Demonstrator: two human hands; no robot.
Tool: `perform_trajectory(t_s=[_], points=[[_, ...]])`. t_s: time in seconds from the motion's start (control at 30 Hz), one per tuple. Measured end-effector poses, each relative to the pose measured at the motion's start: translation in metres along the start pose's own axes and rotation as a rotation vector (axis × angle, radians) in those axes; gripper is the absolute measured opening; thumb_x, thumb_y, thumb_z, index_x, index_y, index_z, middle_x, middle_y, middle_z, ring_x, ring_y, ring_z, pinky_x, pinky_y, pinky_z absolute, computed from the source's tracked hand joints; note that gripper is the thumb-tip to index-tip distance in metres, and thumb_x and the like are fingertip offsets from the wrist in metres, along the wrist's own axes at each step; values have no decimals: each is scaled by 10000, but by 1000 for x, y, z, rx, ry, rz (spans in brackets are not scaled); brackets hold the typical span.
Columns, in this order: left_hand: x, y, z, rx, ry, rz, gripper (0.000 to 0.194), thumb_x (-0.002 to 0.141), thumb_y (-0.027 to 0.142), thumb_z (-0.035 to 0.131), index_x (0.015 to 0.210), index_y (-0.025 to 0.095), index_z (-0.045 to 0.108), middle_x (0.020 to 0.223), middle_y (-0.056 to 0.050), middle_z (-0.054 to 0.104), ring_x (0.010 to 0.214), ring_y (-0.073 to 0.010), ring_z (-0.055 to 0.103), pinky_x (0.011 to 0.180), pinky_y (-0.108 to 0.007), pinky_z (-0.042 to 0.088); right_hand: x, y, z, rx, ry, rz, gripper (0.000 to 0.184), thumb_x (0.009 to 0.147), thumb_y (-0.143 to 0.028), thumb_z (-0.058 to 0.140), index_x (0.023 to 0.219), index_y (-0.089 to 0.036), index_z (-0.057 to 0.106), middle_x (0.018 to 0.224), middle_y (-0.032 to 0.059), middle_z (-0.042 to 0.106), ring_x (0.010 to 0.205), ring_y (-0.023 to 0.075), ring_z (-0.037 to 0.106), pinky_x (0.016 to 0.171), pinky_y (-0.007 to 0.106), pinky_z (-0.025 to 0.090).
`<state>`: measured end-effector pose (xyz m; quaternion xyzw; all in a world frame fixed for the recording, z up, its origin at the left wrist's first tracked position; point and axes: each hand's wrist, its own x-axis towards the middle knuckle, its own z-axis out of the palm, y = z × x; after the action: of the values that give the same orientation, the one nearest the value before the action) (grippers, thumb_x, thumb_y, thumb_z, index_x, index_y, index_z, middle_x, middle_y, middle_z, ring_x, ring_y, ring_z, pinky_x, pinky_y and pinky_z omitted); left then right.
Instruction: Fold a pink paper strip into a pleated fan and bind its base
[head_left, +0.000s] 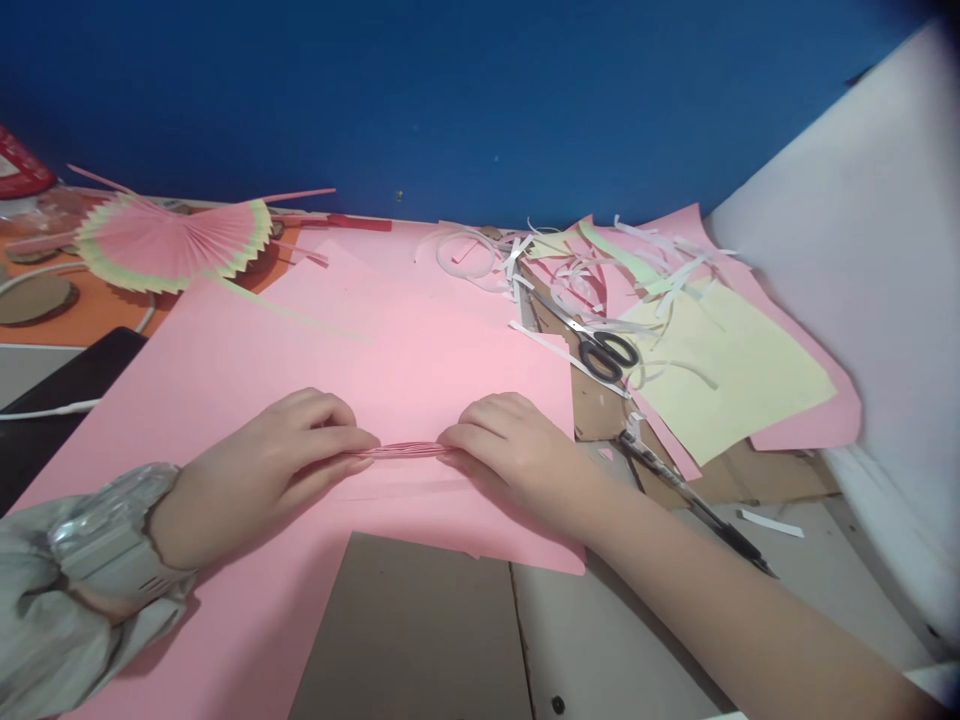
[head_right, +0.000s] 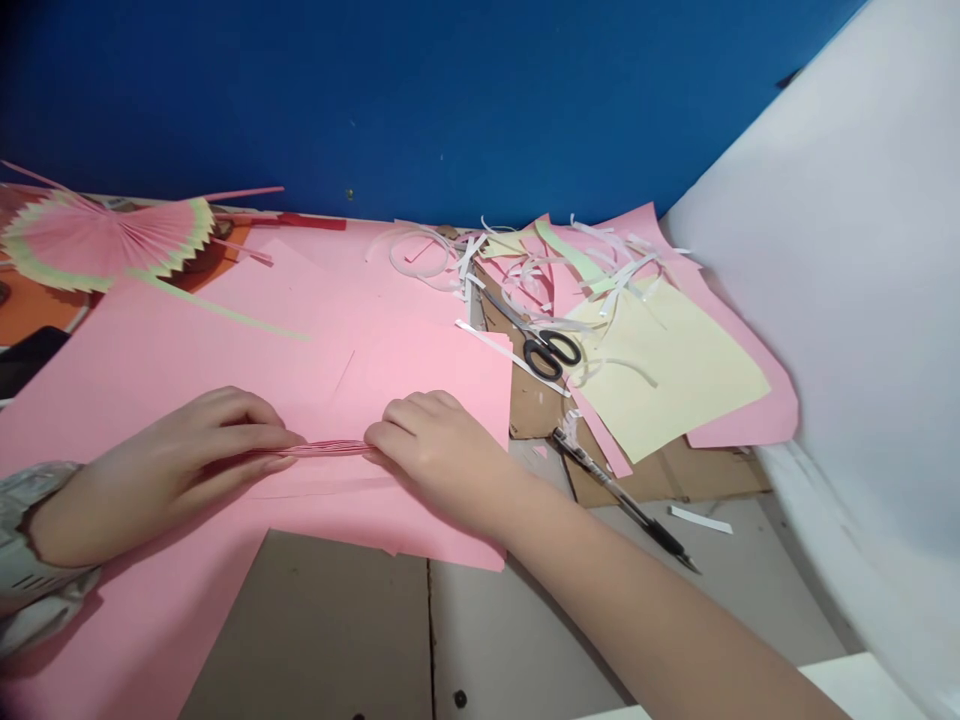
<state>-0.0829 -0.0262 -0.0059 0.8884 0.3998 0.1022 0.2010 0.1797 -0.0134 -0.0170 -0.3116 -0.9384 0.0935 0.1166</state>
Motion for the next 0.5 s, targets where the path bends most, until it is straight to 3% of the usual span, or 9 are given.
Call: perform_trajectory(t_s=[0.2,0.5], points=[[-5,-9,2,104,71,138,218,861,134,493,1038,226,579,939,-28,546,858,-151,492,735,-298,413,-5,2,-3,-197,1,-135,127,843,-98,477,878,-159,582,921,63,583,861,183,481,714,304,367],[-12,-12,-21,261,-26,357,217,859,133,424,930,220,609,938,-16,638,849,-179,549,740,-336,444,-13,-6,-18,-364,-25,-304,126,842,-109,465,853,-191,560,862,10,567,756,155,464,644,300,304]])
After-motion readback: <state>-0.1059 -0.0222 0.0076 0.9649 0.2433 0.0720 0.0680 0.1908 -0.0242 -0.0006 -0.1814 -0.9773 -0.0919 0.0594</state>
